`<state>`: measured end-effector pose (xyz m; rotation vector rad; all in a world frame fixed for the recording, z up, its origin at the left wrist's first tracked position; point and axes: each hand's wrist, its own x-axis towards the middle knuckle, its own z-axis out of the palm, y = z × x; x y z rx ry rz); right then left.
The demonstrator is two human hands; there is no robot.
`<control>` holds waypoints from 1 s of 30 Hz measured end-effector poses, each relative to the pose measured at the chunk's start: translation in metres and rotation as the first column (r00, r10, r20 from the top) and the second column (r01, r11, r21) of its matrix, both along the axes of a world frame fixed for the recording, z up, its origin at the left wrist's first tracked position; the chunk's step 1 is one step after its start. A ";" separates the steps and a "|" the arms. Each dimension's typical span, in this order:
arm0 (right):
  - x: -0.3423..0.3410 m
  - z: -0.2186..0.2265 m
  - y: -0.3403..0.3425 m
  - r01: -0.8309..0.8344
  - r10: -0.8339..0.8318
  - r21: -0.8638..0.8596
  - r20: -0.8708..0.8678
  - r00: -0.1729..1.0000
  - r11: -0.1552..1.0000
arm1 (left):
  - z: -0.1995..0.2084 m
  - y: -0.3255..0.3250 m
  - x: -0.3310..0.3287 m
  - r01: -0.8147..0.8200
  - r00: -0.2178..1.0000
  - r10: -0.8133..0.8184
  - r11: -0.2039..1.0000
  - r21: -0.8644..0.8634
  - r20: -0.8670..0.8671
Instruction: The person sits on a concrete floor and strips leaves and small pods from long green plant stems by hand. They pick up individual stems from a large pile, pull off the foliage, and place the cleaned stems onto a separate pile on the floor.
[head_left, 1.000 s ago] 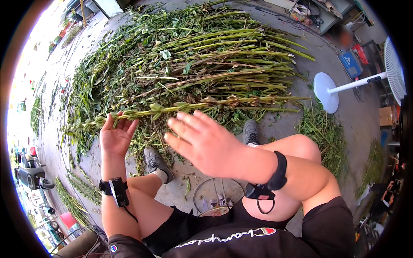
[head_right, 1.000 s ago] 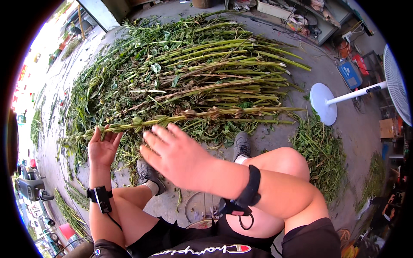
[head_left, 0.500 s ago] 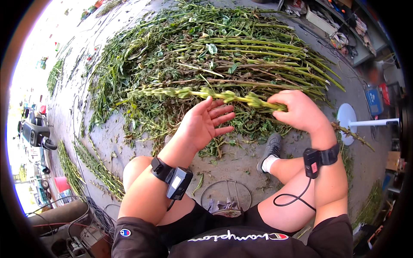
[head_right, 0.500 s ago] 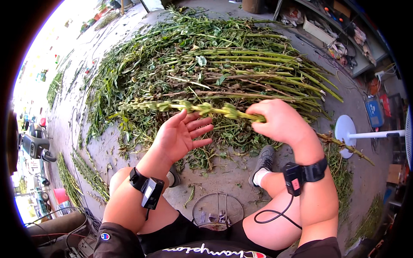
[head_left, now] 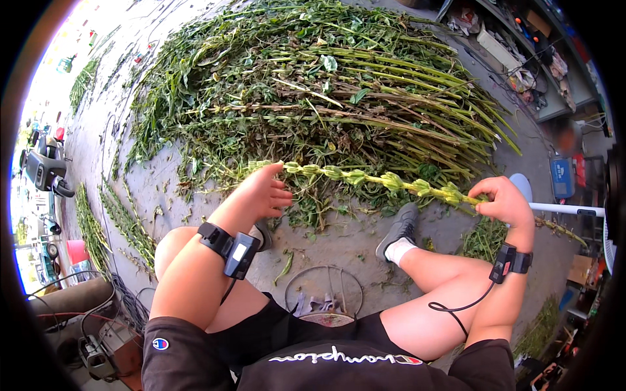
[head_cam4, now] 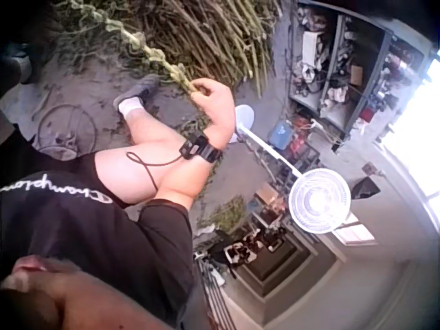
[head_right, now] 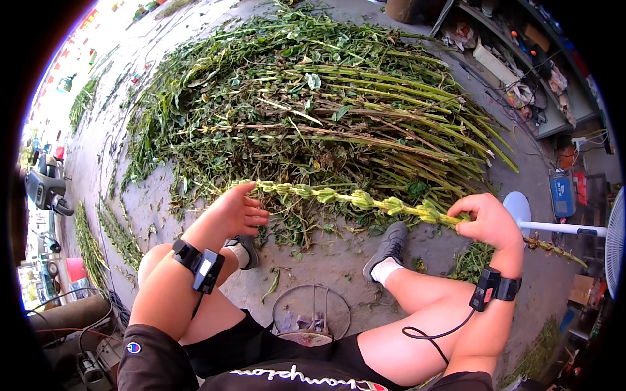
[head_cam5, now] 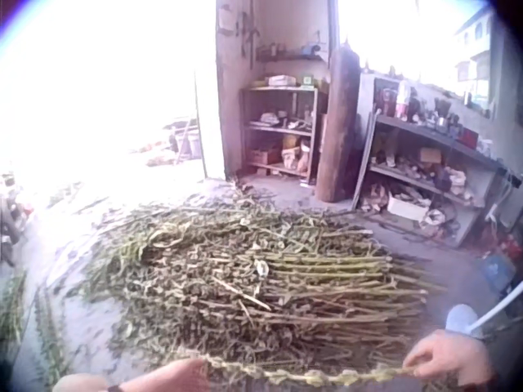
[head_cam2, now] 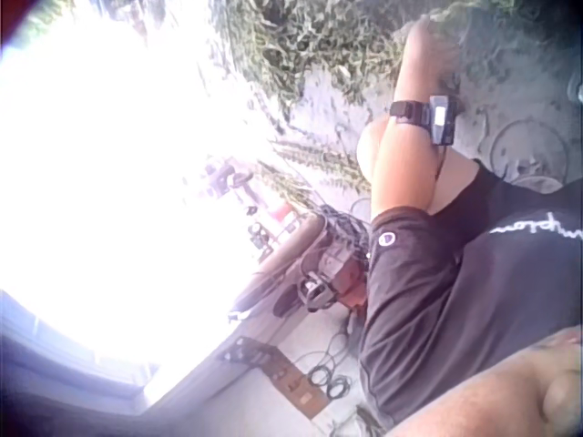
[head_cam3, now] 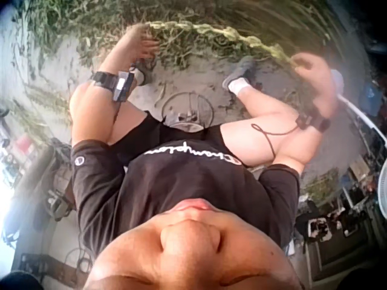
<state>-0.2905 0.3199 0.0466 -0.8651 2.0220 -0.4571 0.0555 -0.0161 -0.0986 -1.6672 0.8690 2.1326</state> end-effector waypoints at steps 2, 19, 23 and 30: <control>-0.001 -0.002 0.008 0.017 -0.020 0.044 0.084 0.996 0.999 | -0.002 0.019 -0.003 -0.033 0.999 0.033 0.999 0.000 -0.024; -0.032 -0.020 0.024 -0.131 0.150 0.082 -0.305 0.940 0.988 | 0.019 0.051 -0.072 -0.474 0.727 0.465 0.872 0.122 -0.505; 0.020 -0.011 -0.034 -0.247 0.179 -0.173 -0.334 0.926 0.954 | 0.031 0.085 -0.091 -0.334 0.678 0.365 0.926 0.175 -0.638; 0.097 -0.024 -0.126 -0.295 0.249 -0.269 -0.195 0.949 0.917 | 0.044 0.097 -0.114 -0.237 0.613 0.206 0.969 0.071 -0.763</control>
